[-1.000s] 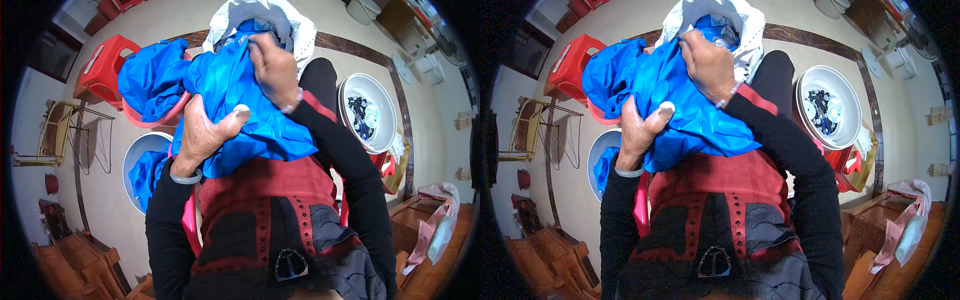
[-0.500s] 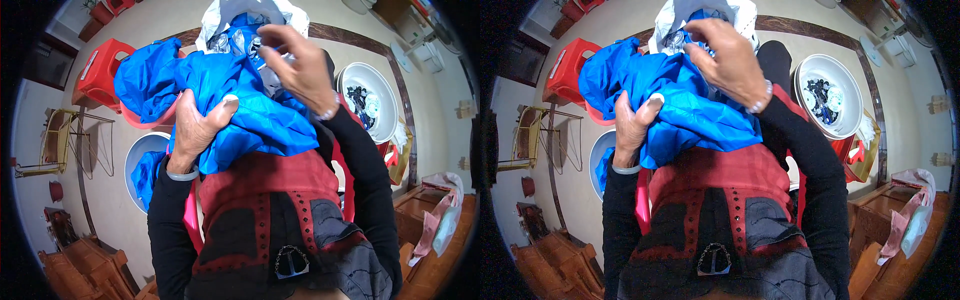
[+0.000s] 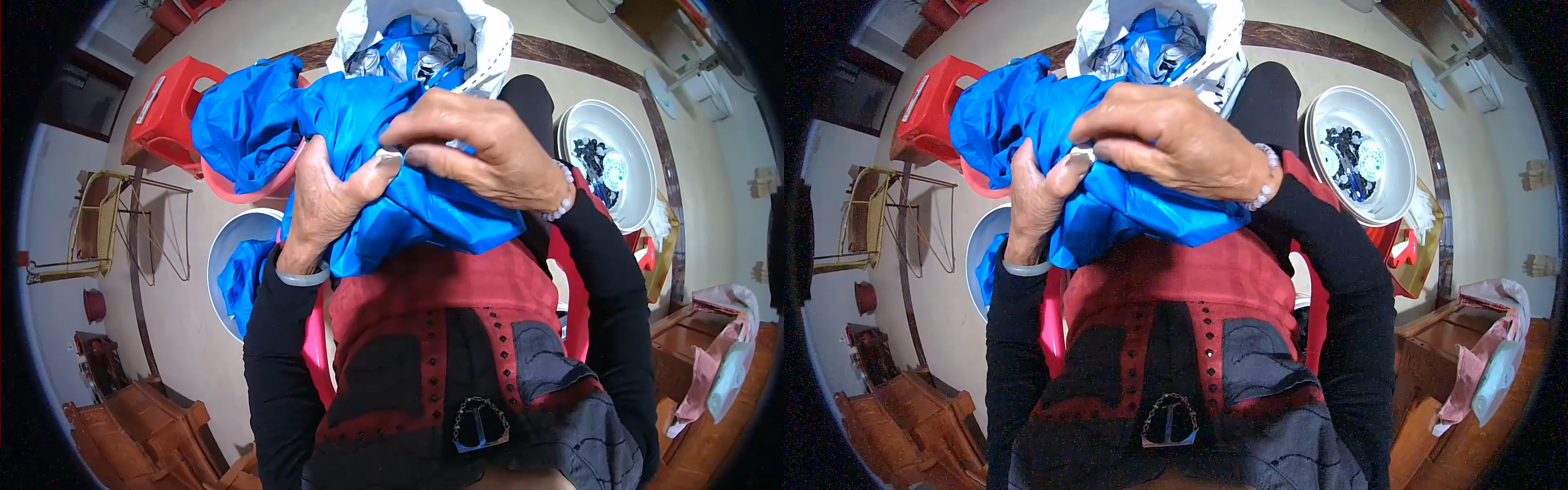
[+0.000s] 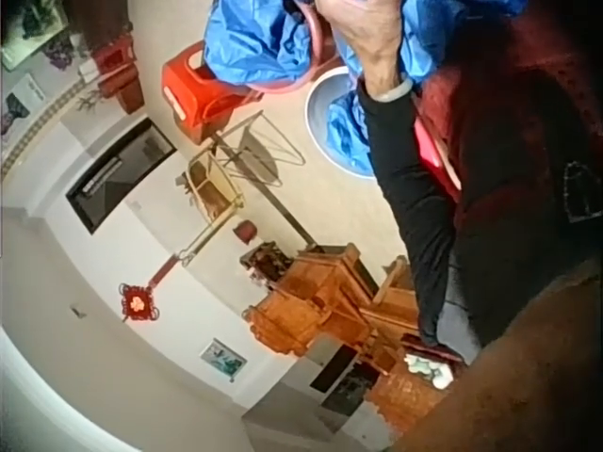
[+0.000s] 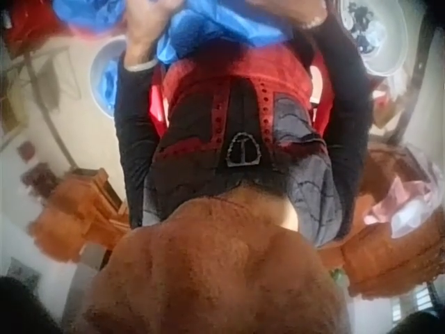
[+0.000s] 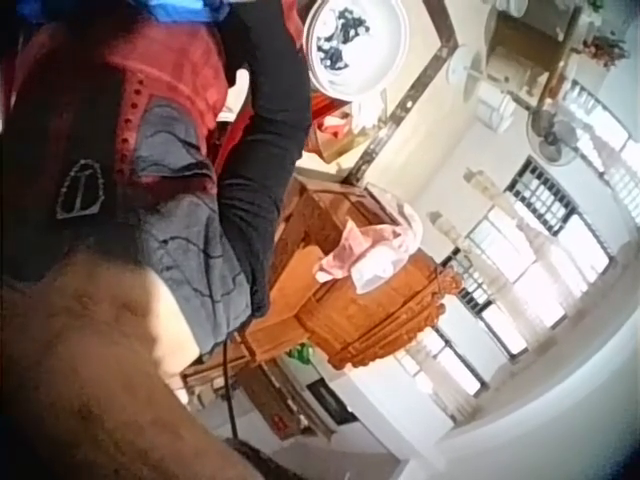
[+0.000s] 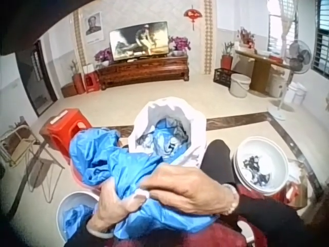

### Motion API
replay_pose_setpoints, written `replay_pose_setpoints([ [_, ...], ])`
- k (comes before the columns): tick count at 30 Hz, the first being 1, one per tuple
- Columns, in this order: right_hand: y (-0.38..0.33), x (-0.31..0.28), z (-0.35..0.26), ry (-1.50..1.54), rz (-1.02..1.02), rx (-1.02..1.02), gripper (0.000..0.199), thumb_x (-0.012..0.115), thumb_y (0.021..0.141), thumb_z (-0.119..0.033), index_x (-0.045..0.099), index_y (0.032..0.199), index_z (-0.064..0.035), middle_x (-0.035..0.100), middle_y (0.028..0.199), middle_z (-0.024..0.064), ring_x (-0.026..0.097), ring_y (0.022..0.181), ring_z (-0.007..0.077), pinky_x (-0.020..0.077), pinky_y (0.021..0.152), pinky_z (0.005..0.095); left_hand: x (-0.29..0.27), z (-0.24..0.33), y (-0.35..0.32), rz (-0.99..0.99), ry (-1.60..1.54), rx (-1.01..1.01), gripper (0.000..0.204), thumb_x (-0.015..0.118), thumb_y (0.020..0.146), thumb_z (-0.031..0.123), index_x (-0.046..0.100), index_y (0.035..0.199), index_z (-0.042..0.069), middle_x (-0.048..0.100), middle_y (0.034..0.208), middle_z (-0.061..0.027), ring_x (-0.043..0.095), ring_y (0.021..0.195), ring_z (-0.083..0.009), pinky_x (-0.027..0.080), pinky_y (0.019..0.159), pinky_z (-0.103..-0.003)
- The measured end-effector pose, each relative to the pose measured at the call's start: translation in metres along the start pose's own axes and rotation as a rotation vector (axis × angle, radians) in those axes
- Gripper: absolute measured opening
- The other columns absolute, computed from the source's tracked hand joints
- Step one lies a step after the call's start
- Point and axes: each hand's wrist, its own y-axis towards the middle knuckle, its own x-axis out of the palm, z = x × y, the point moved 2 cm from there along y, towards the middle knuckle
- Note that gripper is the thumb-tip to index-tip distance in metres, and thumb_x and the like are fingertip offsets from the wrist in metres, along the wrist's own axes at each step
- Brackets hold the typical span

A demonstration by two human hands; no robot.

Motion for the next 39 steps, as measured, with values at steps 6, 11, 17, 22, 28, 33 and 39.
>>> replay_pose_setpoints([
  [6, 0.005, 0.005, 0.004, 0.072, -0.048, -0.020, 0.019, 0.065, 0.083, -0.011, 0.065, 0.101, -0.0036, 0.061, 0.087, 0.0082, 0.060, 0.081, 0.0229, 0.0468, 0.072, 0.0323, -0.006, -0.006, 0.000, -0.060, -0.041, -0.071, 0.062, 0.079, 0.067, 0.042, 0.057, 0.099, -0.006, 0.061, 0.096, -0.0130, 0.058, 0.087, -0.0187, 0.048, 0.078, -0.032],
  [11, 0.004, 0.002, 0.003, 0.065, -0.083, 0.015, 0.019, 0.065, 0.084, -0.013, 0.065, 0.100, -0.0038, 0.061, 0.087, 0.0073, 0.059, 0.081, 0.0214, 0.0461, 0.073, 0.0309, -0.007, -0.013, 0.002, -0.072, 0.004, -0.046, 0.067, 0.080, 0.066, 0.046, 0.056, 0.103, -0.005, 0.061, 0.101, -0.0139, 0.059, 0.089, -0.0206, 0.049, 0.077, -0.033],
  [17, 0.005, -0.002, 0.005, 0.042, -0.102, 0.054, 0.018, 0.064, 0.085, -0.014, 0.064, 0.101, -0.0045, 0.060, 0.088, 0.0067, 0.058, 0.082, 0.0191, 0.0458, 0.073, 0.0300, -0.004, -0.036, 0.012, 0.003, -0.346, -0.102, 0.059, 0.077, 0.072, 0.044, 0.059, 0.099, -0.004, 0.063, 0.094, -0.0106, 0.060, 0.083, -0.0190, 0.050, 0.075, -0.034],
  [22, 0.006, -0.007, 0.010, 0.009, -0.091, 0.085, 0.018, 0.064, 0.085, -0.014, 0.064, 0.101, -0.0055, 0.060, 0.090, 0.0062, 0.057, 0.084, 0.0182, 0.0455, 0.074, 0.0291, -0.018, -0.037, 0.022, -0.142, 0.460, -0.045, 0.043, 0.074, 0.076, 0.034, 0.061, 0.091, -0.004, 0.065, 0.084, -0.0130, 0.063, 0.076, -0.0226, 0.050, 0.070, -0.033],
  [28, -0.003, -0.016, 0.012, -0.001, -0.072, 0.145, 0.017, 0.064, 0.085, -0.015, 0.064, 0.099, -0.0056, 0.060, 0.091, 0.0062, 0.058, 0.086, 0.0203, 0.0457, 0.076, 0.0317, -0.037, 0.009, 0.018, -0.325, 1.019, -0.030, 0.032, 0.074, 0.076, 0.022, 0.062, 0.090, -0.004, 0.064, 0.085, -0.0211, 0.065, 0.076, -0.0296, 0.050, 0.067, -0.034],
  [33, -0.001, -0.011, 0.018, -0.006, -0.051, 0.049, 0.018, 0.062, 0.084, -0.016, 0.063, 0.097, -0.0041, 0.061, 0.090, 0.0109, 0.059, 0.087, 0.0263, 0.0465, 0.078, 0.0368, -0.018, 0.059, 0.006, 0.134, 0.373, 0.309, 0.050, 0.079, 0.072, 0.023, 0.060, 0.112, -0.001, 0.064, 0.102, -0.0144, 0.063, 0.094, -0.0236, 0.048, 0.084, -0.032],
  [39, 0.017, -0.001, 0.020, 0.067, -0.040, -0.016, 0.020, 0.058, 0.073, -0.011, 0.064, 0.089, -0.0010, 0.065, 0.082, 0.0156, 0.063, 0.076, 0.0324, 0.0494, 0.069, 0.0405, 0.029, 0.032, 0.017, -0.182, -0.011, 0.273, 0.060, 0.074, 0.076, 0.010, 0.046, 0.128, -0.002, 0.058, 0.115, -0.0109, 0.056, 0.104, -0.0186, 0.042, 0.092, -0.029],
])
